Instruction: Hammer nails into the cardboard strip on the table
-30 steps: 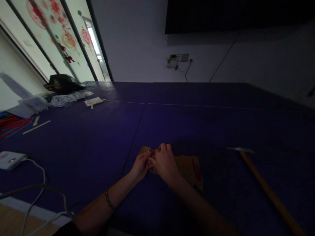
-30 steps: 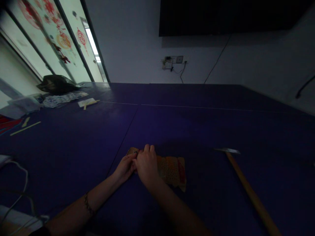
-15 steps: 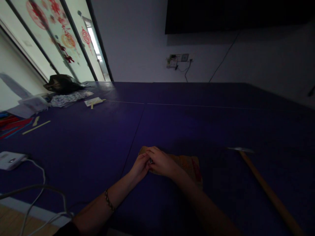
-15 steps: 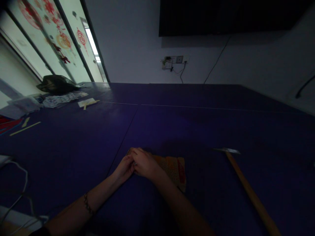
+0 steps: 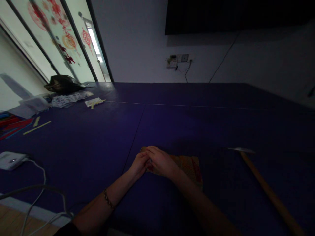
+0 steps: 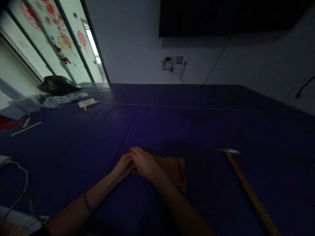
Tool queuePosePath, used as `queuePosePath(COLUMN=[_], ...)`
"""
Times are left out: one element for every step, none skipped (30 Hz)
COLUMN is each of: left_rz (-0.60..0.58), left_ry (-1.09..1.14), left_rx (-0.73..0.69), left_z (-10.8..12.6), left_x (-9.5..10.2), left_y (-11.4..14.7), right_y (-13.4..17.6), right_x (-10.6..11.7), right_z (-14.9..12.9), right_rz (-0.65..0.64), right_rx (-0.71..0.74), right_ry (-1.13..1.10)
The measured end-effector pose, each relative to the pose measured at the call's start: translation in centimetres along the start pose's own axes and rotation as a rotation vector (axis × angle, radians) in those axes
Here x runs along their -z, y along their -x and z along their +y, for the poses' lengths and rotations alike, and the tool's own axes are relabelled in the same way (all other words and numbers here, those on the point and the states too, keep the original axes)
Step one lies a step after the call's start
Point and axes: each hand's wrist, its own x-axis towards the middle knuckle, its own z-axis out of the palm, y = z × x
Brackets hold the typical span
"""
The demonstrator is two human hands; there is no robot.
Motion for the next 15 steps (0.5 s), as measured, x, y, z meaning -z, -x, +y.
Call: queuePosePath(left_rz=[0.002, 0.004, 0.005, 0.004, 0.001, -0.003, -0.007, -0.010, -0.011, -0.011, -0.009, -0.007, -0.005, -0.003, -0.002], left_ry=[-0.011, -0.024, -0.038, -0.056, -0.076, -0.099, -0.123, -0.149, -0.175, -0.202, -0.230, -0.259, -0.289, -0.320, -0.351], left_rx=[-0.014, -0.030, -0.045, -0.052, -0.055, -0.055, -0.055, -0.054, -0.056, -0.058, -0.061, -0.064, -0.067, -0.069, -0.071], left_z=[0.1, 0.1, 0.2, 0.2, 0.2, 0.2, 0.2, 0.1, 0.1, 0.0, 0.0, -0.1, -0.1, -0.2, -0.3], left_x=[0.0, 0.0, 0.0, 0.0, 0.0, 0.0, 0.0, 0.0, 0.0, 0.0, 0.0, 0.0, 0.0, 0.0, 0.0], left_y=[0.0, 0.0, 0.0, 0.0, 0.0, 0.0, 0.1, 0.1, 0.2, 0.2, 0.3, 0.3, 0.4, 0.4, 0.4], right_y=[0.0, 0.1, 0.1, 0.1, 0.1, 0.1, 0.0, 0.0, 0.0, 0.0, 0.0, 0.0, 0.0, 0.0, 0.0], right_x=[0.0, 0.1, 0.1, 0.2, 0.3, 0.4, 0.5, 0.5, 0.6, 0.6, 0.5, 0.5, 0.4, 0.3, 0.3], right_z=[0.0, 0.1, 0.2, 0.3, 0.5, 0.8, 1.0, 1.3, 1.6, 1.9, 2.1, 2.3, 2.4, 2.5, 2.5], right_rz=[0.007, 0.015, 0.023, 0.038, 0.067, 0.103, 0.144, 0.179, 0.200, 0.204, 0.196, 0.183, 0.172, 0.164, 0.159], right_rx=[0.007, 0.016, 0.020, 0.014, -0.016, -0.065, -0.127, -0.190, -0.240, -0.272, -0.286, -0.289, -0.293, -0.299, -0.306], right_ry=[-0.024, -0.060, -0.106, -0.156, -0.197, -0.224, -0.232, -0.227, -0.217, -0.208, -0.203, -0.201, -0.200, -0.198, -0.196])
